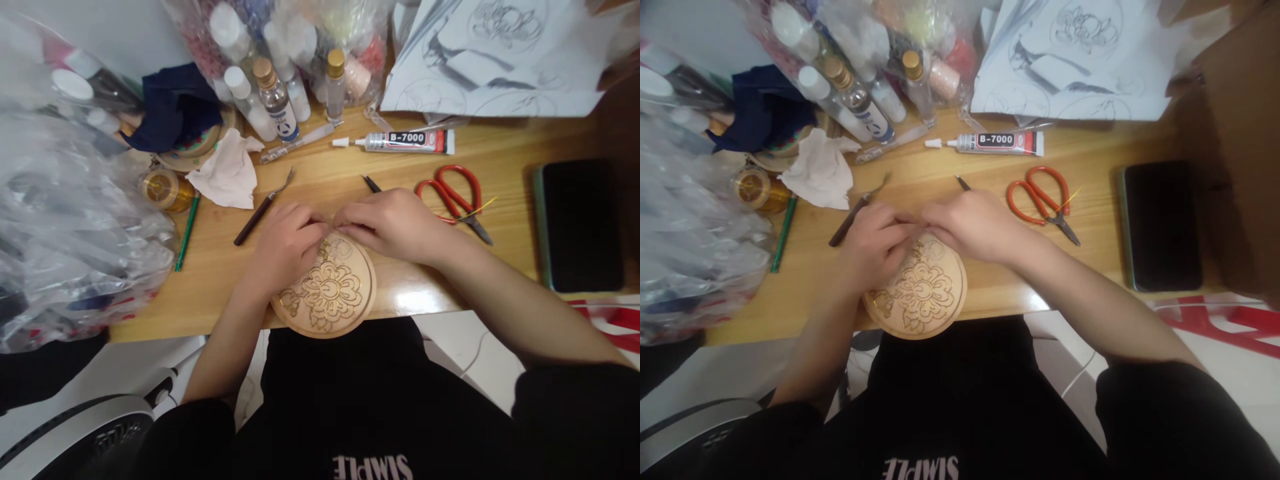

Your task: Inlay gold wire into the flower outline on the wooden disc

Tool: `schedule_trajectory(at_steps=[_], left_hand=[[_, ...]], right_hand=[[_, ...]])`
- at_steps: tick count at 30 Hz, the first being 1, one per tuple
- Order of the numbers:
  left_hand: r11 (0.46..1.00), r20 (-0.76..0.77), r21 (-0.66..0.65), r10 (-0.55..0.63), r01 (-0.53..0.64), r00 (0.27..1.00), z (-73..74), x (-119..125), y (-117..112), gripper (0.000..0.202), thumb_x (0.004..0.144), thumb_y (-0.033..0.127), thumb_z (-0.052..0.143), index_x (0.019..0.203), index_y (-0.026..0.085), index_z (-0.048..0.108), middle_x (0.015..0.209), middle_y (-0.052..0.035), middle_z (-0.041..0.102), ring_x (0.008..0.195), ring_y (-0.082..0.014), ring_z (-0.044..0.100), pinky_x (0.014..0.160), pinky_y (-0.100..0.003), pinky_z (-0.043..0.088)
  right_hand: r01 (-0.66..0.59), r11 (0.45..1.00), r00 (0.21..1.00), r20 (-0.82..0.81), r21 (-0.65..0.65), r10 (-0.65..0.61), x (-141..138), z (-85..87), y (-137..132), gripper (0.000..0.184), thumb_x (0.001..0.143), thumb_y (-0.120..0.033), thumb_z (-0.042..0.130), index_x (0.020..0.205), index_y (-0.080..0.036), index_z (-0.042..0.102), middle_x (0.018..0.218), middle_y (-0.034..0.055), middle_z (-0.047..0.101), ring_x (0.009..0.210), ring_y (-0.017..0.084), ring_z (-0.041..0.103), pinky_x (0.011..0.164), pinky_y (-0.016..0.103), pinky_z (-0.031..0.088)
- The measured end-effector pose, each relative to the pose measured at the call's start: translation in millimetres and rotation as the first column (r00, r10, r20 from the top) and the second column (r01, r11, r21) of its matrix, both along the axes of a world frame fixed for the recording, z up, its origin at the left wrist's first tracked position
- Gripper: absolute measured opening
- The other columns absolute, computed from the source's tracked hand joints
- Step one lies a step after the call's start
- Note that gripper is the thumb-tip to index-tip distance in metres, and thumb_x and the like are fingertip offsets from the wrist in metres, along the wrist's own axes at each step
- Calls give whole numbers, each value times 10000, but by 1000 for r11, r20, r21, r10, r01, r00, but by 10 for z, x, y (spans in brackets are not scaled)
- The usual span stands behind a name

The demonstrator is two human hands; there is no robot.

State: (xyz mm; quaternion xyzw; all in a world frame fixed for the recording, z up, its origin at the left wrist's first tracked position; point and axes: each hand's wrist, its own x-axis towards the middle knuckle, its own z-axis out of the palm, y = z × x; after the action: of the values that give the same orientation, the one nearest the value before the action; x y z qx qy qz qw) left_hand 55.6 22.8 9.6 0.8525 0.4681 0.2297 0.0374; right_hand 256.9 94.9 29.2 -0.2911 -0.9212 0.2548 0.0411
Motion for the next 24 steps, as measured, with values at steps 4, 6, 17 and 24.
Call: schedule_trajectory(at_steps=[4, 6, 17, 24], left_hand=[[1000, -5, 22, -4, 5, 1000, -11, -2, 5, 164, 917, 127, 513, 926, 244, 627, 886, -1, 643, 838, -186, 576, 714, -333, 439], [1000, 5, 27, -7, 7, 1000, -13, 0, 5, 166, 907, 115, 520, 919, 242, 626, 876, -7, 644, 829, -189, 577, 704, -335, 442], [1000, 4, 20, -9, 9, 1000, 20, 11, 6, 165, 912, 122, 530, 882, 215, 664, 848, -33, 643, 820, -193, 578, 701, -334, 461], [1000, 12, 13, -16, 16, 1000, 28, 10, -2, 160, 912, 116, 538, 860, 192, 670, 843, -31, 625, 816, -191, 573, 699, -337, 455]], right_hand=[[-3, 1000, 1000, -12, 0, 3, 4, -6, 5, 269, 949, -306, 472, 1007, -180, 703, 830, 54, 723, 704, 166, 599, 622, 278, 302], [-10, 1000, 1000, -26, 11, 10, 8, -9, 6, 266, 947, -305, 473, 999, -184, 704, 816, 52, 720, 692, 164, 587, 615, 278, 292], [-15, 999, 999, -32, 33, 16, 14, 2, 3, 247, 932, -294, 488, 972, -177, 702, 794, 49, 718, 682, 164, 587, 603, 271, 284], [-28, 999, 997, -76, 35, 31, 28, -19, 6, 262, 939, -288, 462, 961, -182, 701, 767, 36, 698, 661, 154, 570, 602, 270, 280]])
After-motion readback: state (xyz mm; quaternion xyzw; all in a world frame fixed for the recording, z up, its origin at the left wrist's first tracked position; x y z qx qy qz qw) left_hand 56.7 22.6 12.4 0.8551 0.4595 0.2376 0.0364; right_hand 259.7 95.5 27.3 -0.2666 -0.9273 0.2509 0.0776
